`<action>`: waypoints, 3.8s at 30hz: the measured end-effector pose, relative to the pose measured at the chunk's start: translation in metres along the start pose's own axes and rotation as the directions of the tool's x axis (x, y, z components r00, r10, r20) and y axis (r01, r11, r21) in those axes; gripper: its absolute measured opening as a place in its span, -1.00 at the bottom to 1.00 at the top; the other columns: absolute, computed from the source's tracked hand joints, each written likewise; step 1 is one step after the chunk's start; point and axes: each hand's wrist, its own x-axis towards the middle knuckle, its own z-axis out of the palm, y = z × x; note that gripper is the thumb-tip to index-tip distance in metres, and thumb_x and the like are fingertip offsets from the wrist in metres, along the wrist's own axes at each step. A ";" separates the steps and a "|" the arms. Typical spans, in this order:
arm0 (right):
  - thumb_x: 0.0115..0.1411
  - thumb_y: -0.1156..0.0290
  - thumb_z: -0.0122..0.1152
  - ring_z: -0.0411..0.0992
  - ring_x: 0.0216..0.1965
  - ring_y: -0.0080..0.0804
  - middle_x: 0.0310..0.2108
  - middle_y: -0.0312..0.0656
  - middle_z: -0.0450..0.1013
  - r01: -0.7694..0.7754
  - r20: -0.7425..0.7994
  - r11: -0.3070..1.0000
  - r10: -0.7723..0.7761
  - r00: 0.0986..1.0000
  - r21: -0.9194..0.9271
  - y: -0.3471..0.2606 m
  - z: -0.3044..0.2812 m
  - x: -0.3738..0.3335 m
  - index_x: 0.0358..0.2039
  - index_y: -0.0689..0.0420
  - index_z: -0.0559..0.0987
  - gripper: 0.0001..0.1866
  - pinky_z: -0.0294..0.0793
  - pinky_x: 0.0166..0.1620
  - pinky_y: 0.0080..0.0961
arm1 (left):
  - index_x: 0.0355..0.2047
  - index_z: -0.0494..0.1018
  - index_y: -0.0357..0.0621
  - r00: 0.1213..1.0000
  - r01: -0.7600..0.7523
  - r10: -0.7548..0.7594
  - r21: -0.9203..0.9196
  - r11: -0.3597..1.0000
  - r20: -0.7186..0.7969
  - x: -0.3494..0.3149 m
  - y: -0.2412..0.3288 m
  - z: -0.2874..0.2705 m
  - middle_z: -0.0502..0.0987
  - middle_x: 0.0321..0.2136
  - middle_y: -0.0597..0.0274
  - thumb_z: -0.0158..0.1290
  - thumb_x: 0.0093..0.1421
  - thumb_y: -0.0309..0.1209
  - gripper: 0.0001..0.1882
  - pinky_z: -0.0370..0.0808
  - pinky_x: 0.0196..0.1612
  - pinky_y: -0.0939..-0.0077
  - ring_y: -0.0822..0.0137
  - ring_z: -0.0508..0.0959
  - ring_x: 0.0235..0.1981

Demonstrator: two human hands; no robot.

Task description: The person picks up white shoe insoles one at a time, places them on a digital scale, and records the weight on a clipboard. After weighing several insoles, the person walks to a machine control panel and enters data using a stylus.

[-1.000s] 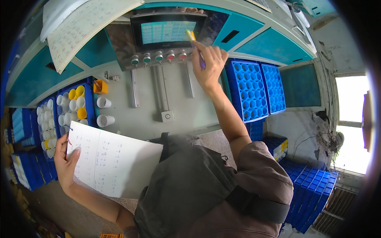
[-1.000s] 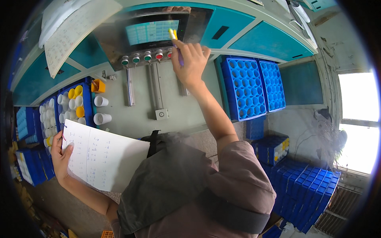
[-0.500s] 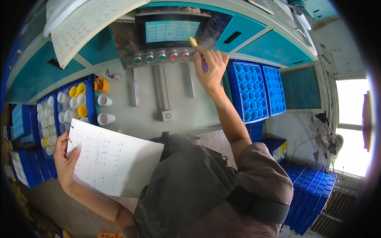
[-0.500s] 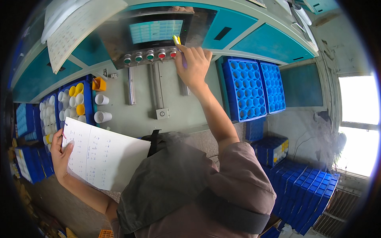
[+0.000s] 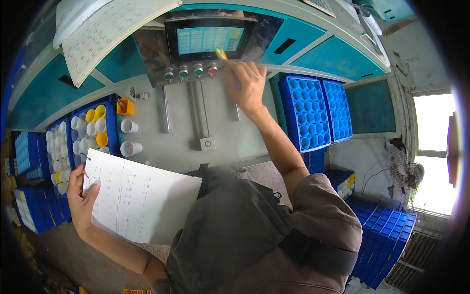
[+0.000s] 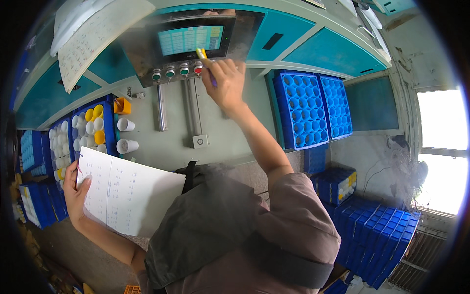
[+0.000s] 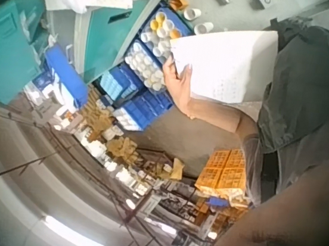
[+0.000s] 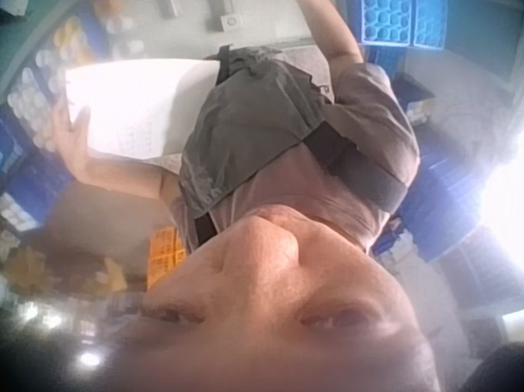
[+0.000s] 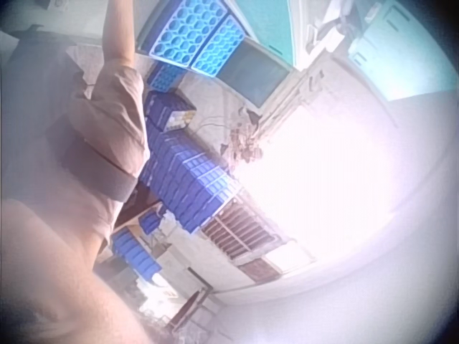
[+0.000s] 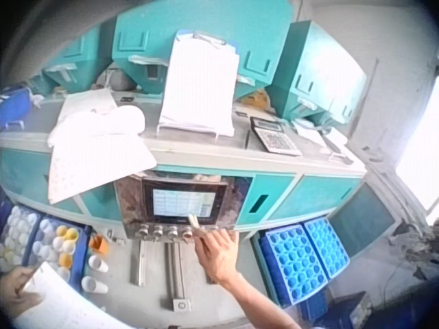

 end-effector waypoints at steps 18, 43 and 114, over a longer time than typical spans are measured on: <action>0.13 0.44 0.40 0.42 -0.41 -0.40 -0.49 -0.36 0.47 -0.059 -0.082 0.995 0.052 0.995 -0.086 0.015 -0.005 -0.002 -0.18 0.03 0.70 -0.79 0.20 -0.17 -0.35 | 0.25 0.37 -0.28 0.999 0.009 -0.009 0.017 1.000 -0.034 0.000 -0.003 0.001 0.63 0.02 -0.04 0.25 0.22 -0.43 -0.40 0.45 0.13 0.44 0.31 0.60 0.04; 0.21 0.51 0.36 0.43 -0.45 -0.42 -0.49 -0.30 0.52 -0.005 -0.011 0.999 0.006 1.000 0.036 0.002 -0.008 0.000 -0.09 0.09 0.73 -0.76 0.25 -0.14 -0.40 | 0.19 0.39 -0.23 1.000 0.005 -0.005 0.004 1.000 0.013 -0.001 0.005 0.002 0.65 -0.07 0.03 0.29 0.20 -0.43 -0.44 0.46 0.06 0.45 0.36 0.59 -0.05; 0.12 0.46 0.40 0.41 -0.40 -0.42 -0.48 -0.40 0.50 0.055 -0.011 0.998 -0.055 0.998 0.014 -0.014 0.015 0.012 -0.16 0.02 0.68 -0.76 0.20 -0.17 -0.30 | 0.20 0.45 -0.22 0.997 0.020 -0.017 0.043 0.999 -0.081 0.000 -0.004 0.002 0.66 -0.01 0.02 0.07 0.43 -0.29 -0.59 0.43 0.05 0.48 0.37 0.60 -0.03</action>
